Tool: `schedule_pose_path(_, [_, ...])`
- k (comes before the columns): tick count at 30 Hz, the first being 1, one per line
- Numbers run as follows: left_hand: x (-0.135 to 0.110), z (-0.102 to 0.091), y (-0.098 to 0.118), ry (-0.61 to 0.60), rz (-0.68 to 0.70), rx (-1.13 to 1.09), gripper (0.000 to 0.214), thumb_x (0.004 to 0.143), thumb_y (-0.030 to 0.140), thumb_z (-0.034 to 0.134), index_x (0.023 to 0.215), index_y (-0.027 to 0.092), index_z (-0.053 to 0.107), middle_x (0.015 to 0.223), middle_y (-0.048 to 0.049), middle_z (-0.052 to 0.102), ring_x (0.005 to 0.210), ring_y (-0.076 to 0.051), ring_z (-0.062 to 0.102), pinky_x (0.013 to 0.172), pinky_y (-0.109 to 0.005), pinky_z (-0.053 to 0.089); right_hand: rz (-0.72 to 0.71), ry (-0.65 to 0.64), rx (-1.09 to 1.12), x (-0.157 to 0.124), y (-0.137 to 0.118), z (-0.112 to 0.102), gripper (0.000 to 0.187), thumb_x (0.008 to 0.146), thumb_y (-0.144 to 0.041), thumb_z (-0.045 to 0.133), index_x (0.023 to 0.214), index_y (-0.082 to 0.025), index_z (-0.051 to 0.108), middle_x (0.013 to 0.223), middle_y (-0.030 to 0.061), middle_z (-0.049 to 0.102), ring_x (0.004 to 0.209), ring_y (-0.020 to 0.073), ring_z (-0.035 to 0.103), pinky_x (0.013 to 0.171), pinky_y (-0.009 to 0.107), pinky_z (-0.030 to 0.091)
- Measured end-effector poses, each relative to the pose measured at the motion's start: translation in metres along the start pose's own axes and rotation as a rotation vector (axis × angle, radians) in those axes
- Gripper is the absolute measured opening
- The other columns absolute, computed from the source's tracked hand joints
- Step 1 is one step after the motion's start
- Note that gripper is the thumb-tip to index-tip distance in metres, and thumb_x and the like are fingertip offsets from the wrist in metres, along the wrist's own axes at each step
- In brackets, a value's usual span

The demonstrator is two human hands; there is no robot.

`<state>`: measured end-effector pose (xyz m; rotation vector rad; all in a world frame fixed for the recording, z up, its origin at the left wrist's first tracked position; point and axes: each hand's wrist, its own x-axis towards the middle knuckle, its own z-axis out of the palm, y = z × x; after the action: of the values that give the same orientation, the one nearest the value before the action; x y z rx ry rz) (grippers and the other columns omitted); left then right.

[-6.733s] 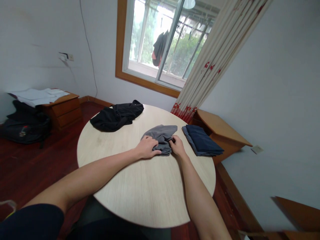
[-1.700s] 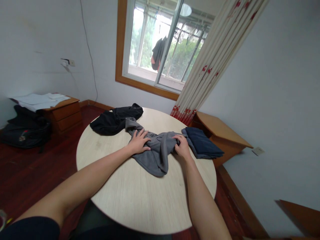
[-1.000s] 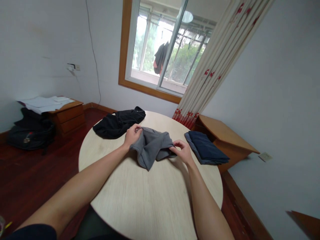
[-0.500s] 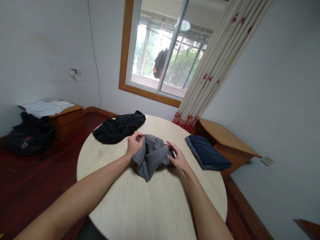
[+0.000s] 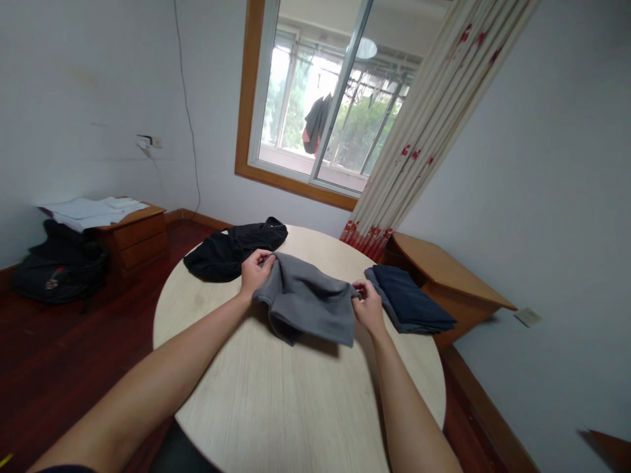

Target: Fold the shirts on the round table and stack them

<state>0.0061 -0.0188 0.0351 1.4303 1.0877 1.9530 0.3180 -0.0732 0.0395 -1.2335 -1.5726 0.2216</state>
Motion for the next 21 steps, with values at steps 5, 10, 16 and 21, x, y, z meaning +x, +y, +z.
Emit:
schedule_pose_path(5, [0.001,0.0,-0.006,-0.025,-0.014,0.001,0.025,0.078,0.041,0.065,0.082,0.017,0.068,0.081,-0.0056,0.07,0.078,-0.021,0.065,0.075,-0.032,0.05,0.074,-0.204,0.086,-0.005,0.005,0.001,0.055,0.07,-0.03,0.063,0.124,-0.017,0.059,0.12,0.0149,0.066,0.079,0.0199,0.064,0.074,0.037,0.053])
schedule_pose_path(10, [0.001,0.001,-0.007,-0.07,-0.032,0.002,0.025,0.078,0.042,0.065,0.083,0.018,0.067,0.08,-0.0044,0.069,0.078,-0.02,0.063,0.075,-0.032,0.049,0.031,-0.368,0.127,-0.014,-0.002,0.016,0.066,0.069,-0.034,0.074,0.131,-0.017,0.061,0.136,0.0153,0.062,0.124,0.0311,0.058,0.107,0.047,0.044])
schedule_pose_path(16, [-0.003,0.003,-0.006,-0.112,-0.026,0.034,0.024,0.082,0.041,0.062,0.086,0.018,0.065,0.083,-0.0036,0.068,0.08,-0.02,0.062,0.076,-0.031,0.049,-0.078,-0.424,0.154,-0.02,-0.026,0.037,0.064,0.072,-0.034,0.072,0.133,-0.017,0.061,0.138,0.0128,0.061,0.128,0.0298,0.056,0.112,0.044,0.04])
schedule_pose_path(21, [-0.008,0.003,-0.001,-0.171,0.016,0.103,0.023,0.084,0.04,0.06,0.087,0.018,0.065,0.082,-0.0026,0.067,0.08,-0.02,0.062,0.077,-0.031,0.049,-0.141,-0.548,0.139,-0.027,-0.055,0.05,0.028,0.077,-0.027,0.064,0.102,-0.017,0.072,0.102,0.0055,0.073,0.097,0.0239,0.066,0.089,0.035,0.051])
